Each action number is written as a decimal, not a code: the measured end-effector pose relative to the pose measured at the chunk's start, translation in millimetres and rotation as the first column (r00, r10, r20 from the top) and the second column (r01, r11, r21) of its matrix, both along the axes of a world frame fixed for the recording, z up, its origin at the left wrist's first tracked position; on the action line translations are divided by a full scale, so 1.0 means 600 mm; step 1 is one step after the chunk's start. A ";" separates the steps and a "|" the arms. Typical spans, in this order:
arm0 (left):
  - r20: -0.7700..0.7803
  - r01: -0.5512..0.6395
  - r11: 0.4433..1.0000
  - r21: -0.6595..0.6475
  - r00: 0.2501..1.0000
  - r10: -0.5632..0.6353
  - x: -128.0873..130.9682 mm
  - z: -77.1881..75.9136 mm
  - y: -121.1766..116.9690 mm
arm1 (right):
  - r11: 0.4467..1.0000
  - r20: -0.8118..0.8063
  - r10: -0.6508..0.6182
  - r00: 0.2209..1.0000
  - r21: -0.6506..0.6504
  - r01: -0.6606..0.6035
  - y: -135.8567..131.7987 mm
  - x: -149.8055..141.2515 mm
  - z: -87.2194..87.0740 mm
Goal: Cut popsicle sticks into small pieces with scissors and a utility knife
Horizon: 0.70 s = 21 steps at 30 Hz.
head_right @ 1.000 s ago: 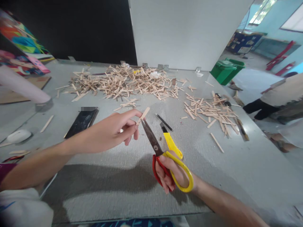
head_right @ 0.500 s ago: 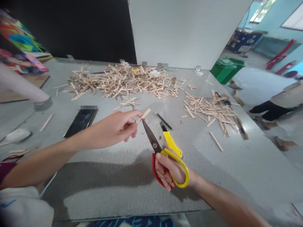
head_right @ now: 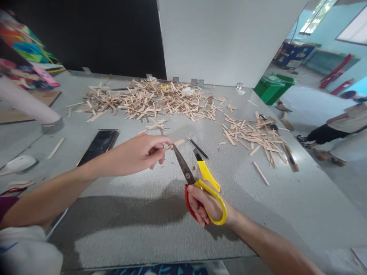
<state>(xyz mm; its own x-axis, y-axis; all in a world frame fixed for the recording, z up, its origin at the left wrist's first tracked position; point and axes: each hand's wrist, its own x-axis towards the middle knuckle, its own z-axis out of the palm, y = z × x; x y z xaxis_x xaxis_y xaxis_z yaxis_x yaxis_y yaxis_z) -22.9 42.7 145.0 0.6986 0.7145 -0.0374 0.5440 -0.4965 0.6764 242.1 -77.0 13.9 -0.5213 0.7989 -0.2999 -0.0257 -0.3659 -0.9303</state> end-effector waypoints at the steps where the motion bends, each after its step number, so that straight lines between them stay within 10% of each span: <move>1: 0.009 -0.020 1.000 0.021 1.000 0.020 0.002 -0.001 0.001 | 1.000 -0.008 0.000 1.000 -0.010 -0.001 -0.001 -0.001 0.002; 11: 0.268 -0.321 0.947 0.032 0.915 0.301 0.010 0.019 -0.001 | 0.996 -0.031 -0.080 0.996 0.039 0.081 -0.012 -0.003 0.013; 21: 0.336 -0.273 0.961 -0.054 0.901 0.275 0.013 0.013 -0.020 | 0.994 -0.034 -0.014 0.999 0.106 0.018 -0.022 -0.007 0.031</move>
<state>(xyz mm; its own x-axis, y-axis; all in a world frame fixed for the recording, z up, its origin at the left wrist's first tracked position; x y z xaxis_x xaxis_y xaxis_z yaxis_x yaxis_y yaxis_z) -15.3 30.6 152.6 0.4472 0.8799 0.1609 0.3974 -0.3566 0.8455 237.9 -90.1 32.8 -0.5164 0.8337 -0.1958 -0.0620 -0.2644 -0.9624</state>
